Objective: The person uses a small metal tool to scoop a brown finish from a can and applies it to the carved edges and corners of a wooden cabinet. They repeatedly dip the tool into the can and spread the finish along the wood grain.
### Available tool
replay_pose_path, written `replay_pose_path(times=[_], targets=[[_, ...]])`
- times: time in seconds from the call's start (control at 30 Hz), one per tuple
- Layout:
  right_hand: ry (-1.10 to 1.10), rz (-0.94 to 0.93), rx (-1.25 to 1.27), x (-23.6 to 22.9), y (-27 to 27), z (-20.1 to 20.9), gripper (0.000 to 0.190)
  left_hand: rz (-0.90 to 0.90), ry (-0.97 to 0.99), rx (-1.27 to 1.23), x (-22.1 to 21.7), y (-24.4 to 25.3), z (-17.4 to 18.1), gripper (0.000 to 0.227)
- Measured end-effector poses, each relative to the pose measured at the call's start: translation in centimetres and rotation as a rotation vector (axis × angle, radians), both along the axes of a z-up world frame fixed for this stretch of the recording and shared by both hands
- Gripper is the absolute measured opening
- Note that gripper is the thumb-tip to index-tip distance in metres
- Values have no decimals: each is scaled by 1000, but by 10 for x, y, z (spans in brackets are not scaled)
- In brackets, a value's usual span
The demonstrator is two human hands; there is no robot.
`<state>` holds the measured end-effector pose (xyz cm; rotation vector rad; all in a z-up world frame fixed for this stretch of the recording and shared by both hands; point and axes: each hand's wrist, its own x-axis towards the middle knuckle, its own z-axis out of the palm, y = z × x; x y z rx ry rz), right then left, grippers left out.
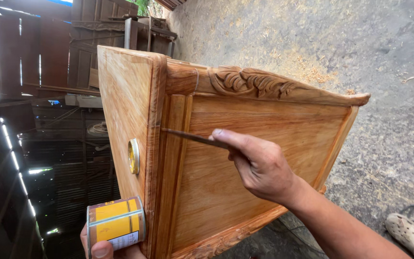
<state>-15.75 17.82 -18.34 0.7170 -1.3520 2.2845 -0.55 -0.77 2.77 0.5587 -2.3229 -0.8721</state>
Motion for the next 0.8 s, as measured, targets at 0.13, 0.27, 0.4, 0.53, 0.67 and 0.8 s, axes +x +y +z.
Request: replay_pose_path(times=[0.13, 0.27, 0.4, 0.53, 0.67, 0.8], targets=[[90, -36, 48, -1, -3, -1, 47, -23, -98, -7, 6, -12, 6, 107], [-9, 33, -88, -1, -5, 2, 46, -60, -75, 14, 12, -26, 6, 109], [-334, 429, -196, 19, -2, 14, 46, -65, -110, -4, 10, -38, 6, 108], [-588, 816, -510, 52, -3, 28, 47, -95, -137, -23, 8, -47, 10, 108], [-627, 983, -685, 66, -13, 36, 51, -95, -118, -27, 13, -53, 7, 108], [-645, 1048, -789, 72, -18, 47, 54, -80, -87, -40, 16, -55, 7, 107]])
